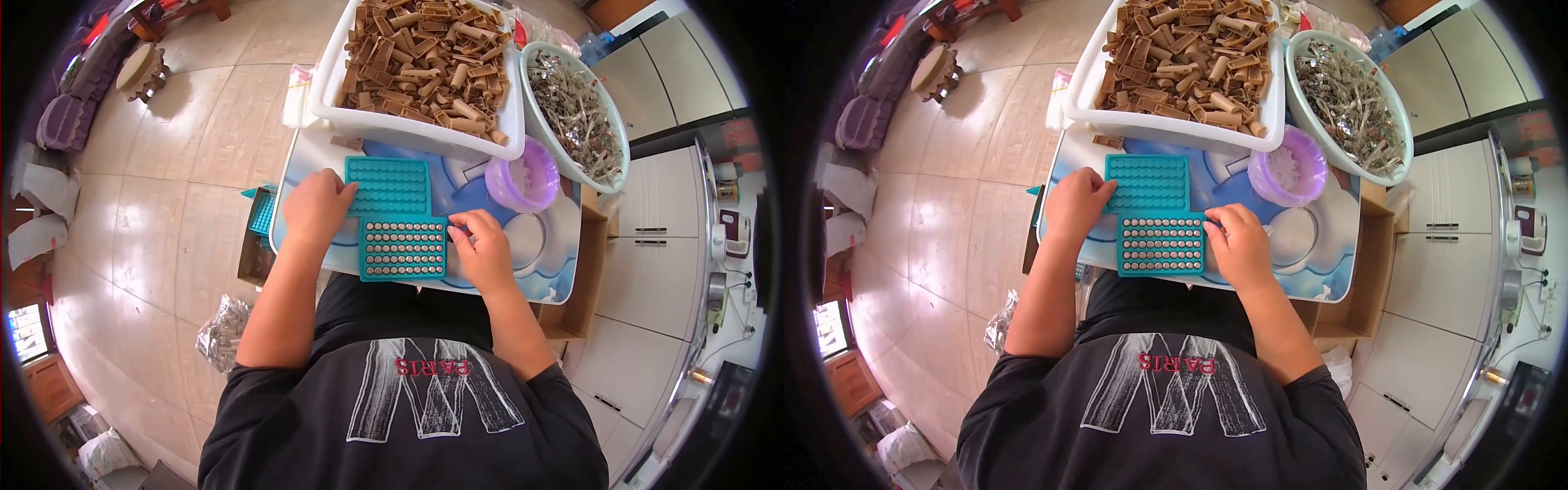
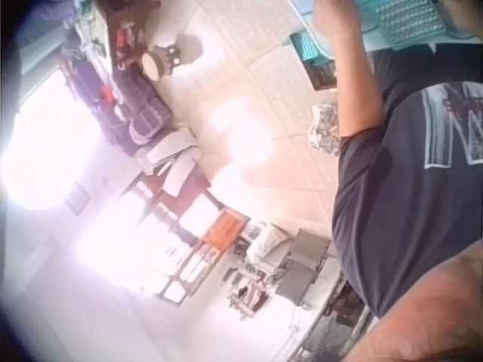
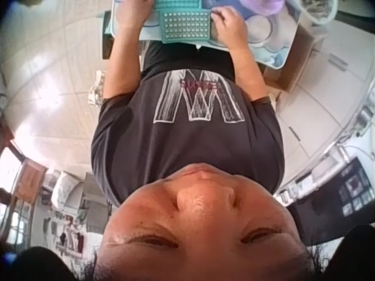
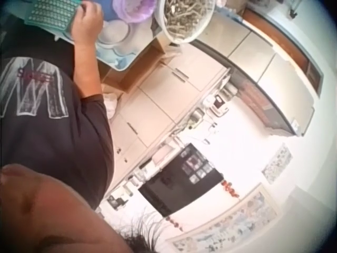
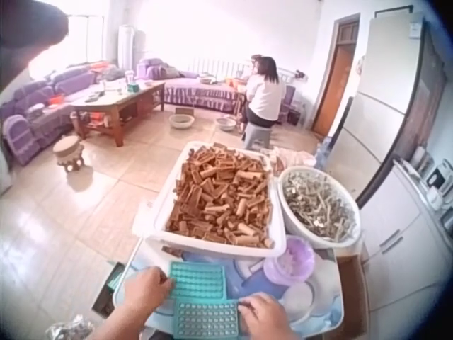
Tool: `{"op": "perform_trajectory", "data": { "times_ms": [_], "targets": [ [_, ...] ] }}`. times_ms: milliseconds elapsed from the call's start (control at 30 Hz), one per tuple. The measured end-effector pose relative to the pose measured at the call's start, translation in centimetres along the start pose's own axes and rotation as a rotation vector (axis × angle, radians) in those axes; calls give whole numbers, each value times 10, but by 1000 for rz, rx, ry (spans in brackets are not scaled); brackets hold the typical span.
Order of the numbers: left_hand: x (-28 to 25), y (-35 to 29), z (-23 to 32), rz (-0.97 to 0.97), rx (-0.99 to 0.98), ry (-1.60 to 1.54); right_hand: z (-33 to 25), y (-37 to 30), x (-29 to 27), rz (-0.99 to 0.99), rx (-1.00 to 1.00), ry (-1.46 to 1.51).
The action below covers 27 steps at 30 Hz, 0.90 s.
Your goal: The person presses a silicone mold onto a tray of button batteries, takes LED light circuits from a bowl, and assembles small electronic units by inserting the circuits and batteries into plastic casing halves and closing them by hand.
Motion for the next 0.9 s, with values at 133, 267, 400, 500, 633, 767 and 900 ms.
{"op": "perform_trajectory", "data": {
  "times_ms": [133,267,400,500,633,767,900],
  "targets": [
    [4,6,-4,-49,-4,-201,1,4,-4,38,86,74],
    [-24,-13,19,-102,158,-462,15,4,-1,109,230,316],
    [-30,-38,21,-10,477,-545,3,17,-2,173,224,851],
    [-30,-50,24,64,629,-511,1,18,-5,162,133,892],
    [-22,-59,21,118,785,-368,15,-2,2,150,95,806],
    [-7,-64,9,177,882,-287,4,-26,2,124,43,453],
    [0,-74,2,133,926,-187,-13,-43,2,88,-57,213]
  ]
}}
Point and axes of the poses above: each hand's wrist, its own y-axis towards the middle knuckle, its own x-axis out of the palm, z = x × y, the point moved 6 cm from there along y, towards the middle knuckle, and after that the axes turned 11 degrees about -x, right-handed, at the moved point
